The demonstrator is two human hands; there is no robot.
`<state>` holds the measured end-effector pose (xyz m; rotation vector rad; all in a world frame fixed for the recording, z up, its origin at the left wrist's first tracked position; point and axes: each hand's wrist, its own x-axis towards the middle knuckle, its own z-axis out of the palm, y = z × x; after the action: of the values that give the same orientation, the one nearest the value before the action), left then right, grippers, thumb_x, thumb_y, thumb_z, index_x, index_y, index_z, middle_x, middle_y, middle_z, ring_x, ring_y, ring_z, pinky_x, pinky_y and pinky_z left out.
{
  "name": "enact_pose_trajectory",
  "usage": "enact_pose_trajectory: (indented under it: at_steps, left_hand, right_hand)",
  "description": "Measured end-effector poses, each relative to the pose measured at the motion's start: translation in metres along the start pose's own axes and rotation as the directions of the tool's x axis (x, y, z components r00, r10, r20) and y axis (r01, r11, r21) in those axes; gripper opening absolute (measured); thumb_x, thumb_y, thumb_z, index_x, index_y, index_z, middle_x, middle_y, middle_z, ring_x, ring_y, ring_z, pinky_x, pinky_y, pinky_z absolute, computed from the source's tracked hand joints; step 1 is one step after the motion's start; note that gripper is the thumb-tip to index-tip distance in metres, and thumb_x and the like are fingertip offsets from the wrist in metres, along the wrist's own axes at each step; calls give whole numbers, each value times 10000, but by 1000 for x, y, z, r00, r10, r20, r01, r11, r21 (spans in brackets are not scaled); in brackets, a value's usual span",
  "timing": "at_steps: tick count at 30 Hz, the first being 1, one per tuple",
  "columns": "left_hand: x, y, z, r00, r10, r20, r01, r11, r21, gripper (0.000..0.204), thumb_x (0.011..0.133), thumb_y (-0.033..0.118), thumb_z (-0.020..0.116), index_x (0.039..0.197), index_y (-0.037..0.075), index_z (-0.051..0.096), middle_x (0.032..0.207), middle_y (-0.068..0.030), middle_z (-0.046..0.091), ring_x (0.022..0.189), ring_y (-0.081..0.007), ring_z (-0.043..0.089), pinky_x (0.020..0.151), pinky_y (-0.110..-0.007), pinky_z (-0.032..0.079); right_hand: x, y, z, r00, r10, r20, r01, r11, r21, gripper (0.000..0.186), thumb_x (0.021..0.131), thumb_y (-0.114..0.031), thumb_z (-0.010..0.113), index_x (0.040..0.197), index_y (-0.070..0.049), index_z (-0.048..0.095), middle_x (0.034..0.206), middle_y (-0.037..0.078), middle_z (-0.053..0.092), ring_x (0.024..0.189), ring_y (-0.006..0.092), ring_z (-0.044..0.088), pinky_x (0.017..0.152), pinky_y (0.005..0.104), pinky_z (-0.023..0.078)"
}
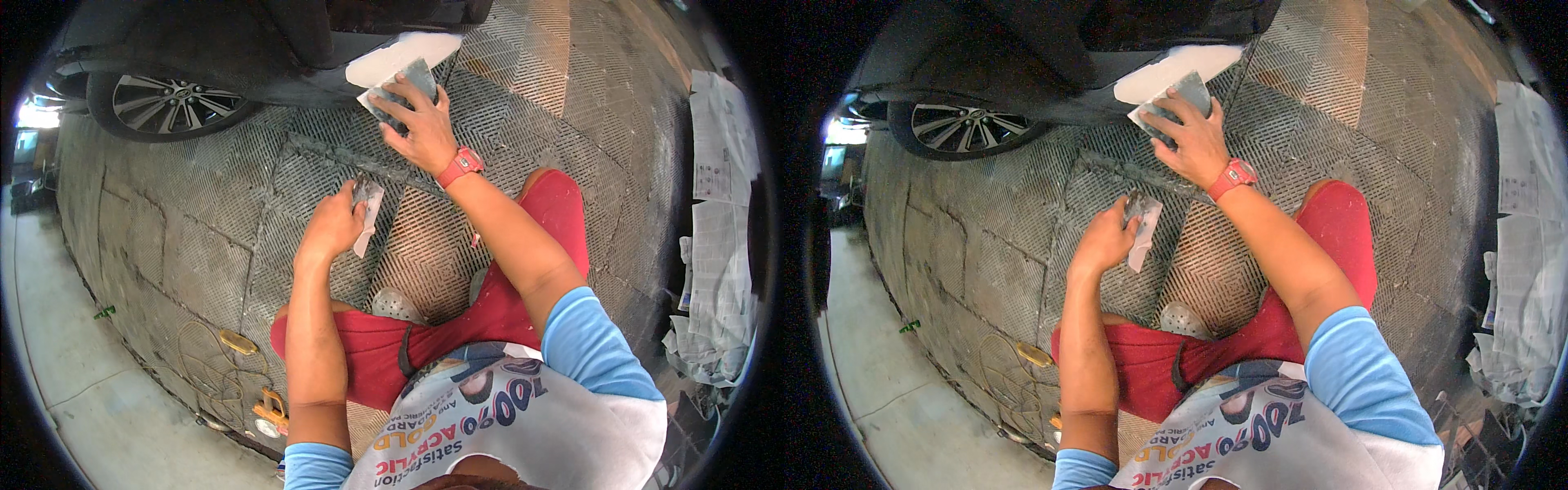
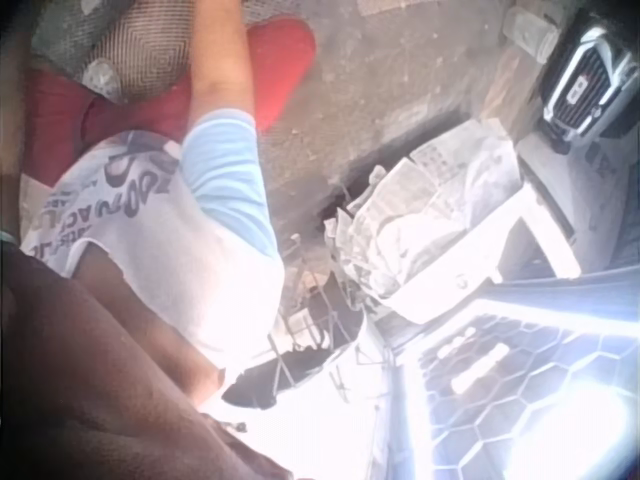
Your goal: The person scoops filler from a container onto a spreader and applies it to a damaged area on a car bumper. They smooth the filler with a second spreader, repeatedly transferring material between tools and working the surface.
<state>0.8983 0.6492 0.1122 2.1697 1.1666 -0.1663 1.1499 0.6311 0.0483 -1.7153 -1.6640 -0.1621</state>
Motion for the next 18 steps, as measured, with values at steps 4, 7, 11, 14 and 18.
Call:
enact_pose_trajectory:
  at_steps: [4,7,11,14,18]
  left_hand:
    - [-1,-1,-1,1000,-9,0,9,1000,7,610,1033,256,703,1515,-96,575,1166,-404,739,1145,-559,717,1035,-577,562]
    - [-1,-6,5,1000,19,-16,-19,1000,13,606,1038,258,698,1516,-94,574,1161,-406,739,1145,-561,716,1034,-579,561]
    - [-1,-4,2,1000,-13,22,13,1000,7,603,1046,265,690,1516,-94,571,1162,-409,737,1148,-563,713,1033,-582,558]
    - [-1,-5,2,1000,-14,17,14,1000,-1,606,1049,271,687,1521,-90,564,1152,-409,738,1141,-564,714,1030,-587,555]
    - [0,-8,3,1000,4,15,-4,1000,2,599,1049,272,685,1515,-85,564,1145,-407,740,1134,-564,716,1024,-592,555]
  right_hand:
    - [0,16,-14,997,64,-37,-64,998,4,500,953,-317,777,1452,-293,752,1518,23,660,1548,276,530,1242,682,290]
    - [17,31,-15,973,178,-148,-165,981,99,482,952,-364,771,1430,-300,758,1497,41,664,1501,298,564,1208,731,302]
    - [38,37,-17,982,109,-157,-94,991,96,483,969,-388,753,1442,-293,753,1506,33,661,1376,296,648,1217,723,303]
    - [46,37,-18,983,103,-155,-90,992,90,485,966,-392,754,1442,-296,754,1503,27,664,1323,286,677,1214,720,308]
    - [47,39,-12,983,122,-140,-105,987,119,500,957,-385,768,1448,-292,750,1499,23,665,1358,281,659,1215,720,307]
